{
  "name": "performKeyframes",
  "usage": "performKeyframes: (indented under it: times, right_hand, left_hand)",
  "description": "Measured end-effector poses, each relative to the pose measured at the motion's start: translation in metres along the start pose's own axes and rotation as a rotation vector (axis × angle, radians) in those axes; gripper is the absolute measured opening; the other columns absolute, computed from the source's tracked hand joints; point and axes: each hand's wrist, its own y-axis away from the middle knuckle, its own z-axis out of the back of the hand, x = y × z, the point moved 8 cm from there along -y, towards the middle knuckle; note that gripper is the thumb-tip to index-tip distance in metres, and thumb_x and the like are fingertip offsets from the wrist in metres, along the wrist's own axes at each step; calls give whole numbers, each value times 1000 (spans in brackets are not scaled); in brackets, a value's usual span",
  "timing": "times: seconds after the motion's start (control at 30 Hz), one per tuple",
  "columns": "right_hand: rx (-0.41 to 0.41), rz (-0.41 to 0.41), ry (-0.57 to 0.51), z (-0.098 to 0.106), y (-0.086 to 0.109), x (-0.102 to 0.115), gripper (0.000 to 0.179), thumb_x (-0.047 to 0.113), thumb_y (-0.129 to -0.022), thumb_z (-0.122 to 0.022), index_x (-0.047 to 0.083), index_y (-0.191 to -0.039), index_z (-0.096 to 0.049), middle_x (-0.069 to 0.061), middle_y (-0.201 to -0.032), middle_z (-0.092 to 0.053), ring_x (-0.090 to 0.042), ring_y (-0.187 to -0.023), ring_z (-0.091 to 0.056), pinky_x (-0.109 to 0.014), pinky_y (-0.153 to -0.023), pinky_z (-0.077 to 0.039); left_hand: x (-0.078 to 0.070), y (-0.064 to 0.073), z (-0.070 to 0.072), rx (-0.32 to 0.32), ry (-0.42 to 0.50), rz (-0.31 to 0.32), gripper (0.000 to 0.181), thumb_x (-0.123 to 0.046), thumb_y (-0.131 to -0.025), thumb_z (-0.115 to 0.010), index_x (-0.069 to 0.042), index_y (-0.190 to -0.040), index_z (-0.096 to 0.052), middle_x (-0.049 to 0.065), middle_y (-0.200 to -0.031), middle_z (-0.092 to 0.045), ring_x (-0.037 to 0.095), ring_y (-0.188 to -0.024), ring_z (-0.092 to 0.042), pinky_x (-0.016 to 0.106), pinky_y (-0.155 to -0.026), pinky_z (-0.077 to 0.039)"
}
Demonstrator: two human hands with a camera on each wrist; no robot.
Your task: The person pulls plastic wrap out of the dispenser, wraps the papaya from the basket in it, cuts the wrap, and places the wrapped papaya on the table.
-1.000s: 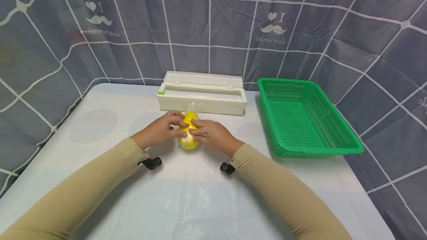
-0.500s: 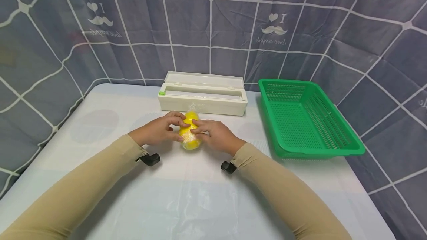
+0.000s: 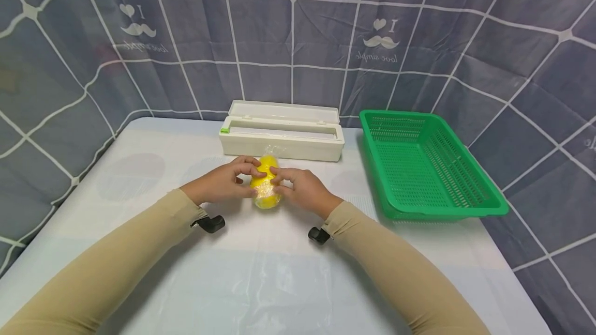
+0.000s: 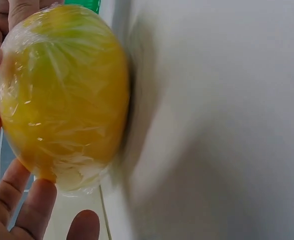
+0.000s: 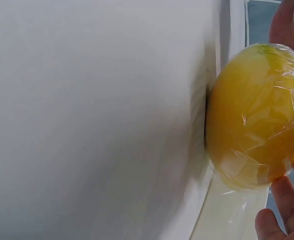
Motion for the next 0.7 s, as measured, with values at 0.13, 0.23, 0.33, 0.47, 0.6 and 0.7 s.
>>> performKeyframes:
  times: [0.13, 0.23, 0.33, 0.47, 0.6, 0.7]
  right_hand:
    - [9, 9, -15, -1, 1, -1, 23, 16, -99, -74, 12, -121, -75, -2, -153, -60, -28, -146, -54, -50, -119, -45]
    - [4, 46, 6, -1, 1, 2, 22, 15, -100, -73, 11, -121, -75, -5, -152, -61, -29, -145, -55, -50, -118, -47]
    - [-14, 82, 38, 0, 2, 7, 22, 14, -99, -74, 9, -120, -76, -8, -150, -62, -31, -141, -58, -50, -115, -49]
    - [-31, 49, 21, 1, 4, 6, 21, 14, -100, -73, 10, -120, -75, -7, -149, -64, -30, -141, -59, -49, -116, -48]
    - [-69, -7, -20, 6, 5, 2, 25, 11, -104, -66, 9, -128, -72, -7, -143, -69, -29, -138, -62, -49, -116, -49]
    - [-121, -17, -24, 12, 4, 0, 31, 8, -106, -60, 5, -136, -68, -12, -135, -73, -30, -128, -68, -49, -109, -54]
  left_hand:
    - [0, -1, -1, -18, -12, -6, 37, -26, -92, -82, -17, -127, -74, 9, -159, -43, 36, -144, -49, 59, -113, -47]
    - [-2, -1, -1, -24, -18, -13, 35, -25, -93, -82, -16, -126, -74, 10, -159, -43, 37, -145, -49, 58, -113, -48]
    - [-4, 0, -1, -28, -23, -31, 32, -23, -94, -79, -14, -124, -73, 12, -159, -44, 38, -146, -48, 60, -113, -48]
    - [-6, 1, -4, -47, -74, -44, 34, -27, -93, -80, -14, -123, -71, 11, -158, -47, 37, -147, -47, 58, -117, -44]
    - [-12, 0, -9, -82, -175, -44, 49, -37, -90, -84, -11, -129, -69, 9, -154, -51, 34, -147, -49, 53, -122, -40]
    - [-19, -2, -14, -94, -233, -44, 54, -38, -90, -84, -8, -131, -67, 11, -153, -53, 32, -146, -50, 50, -123, -40]
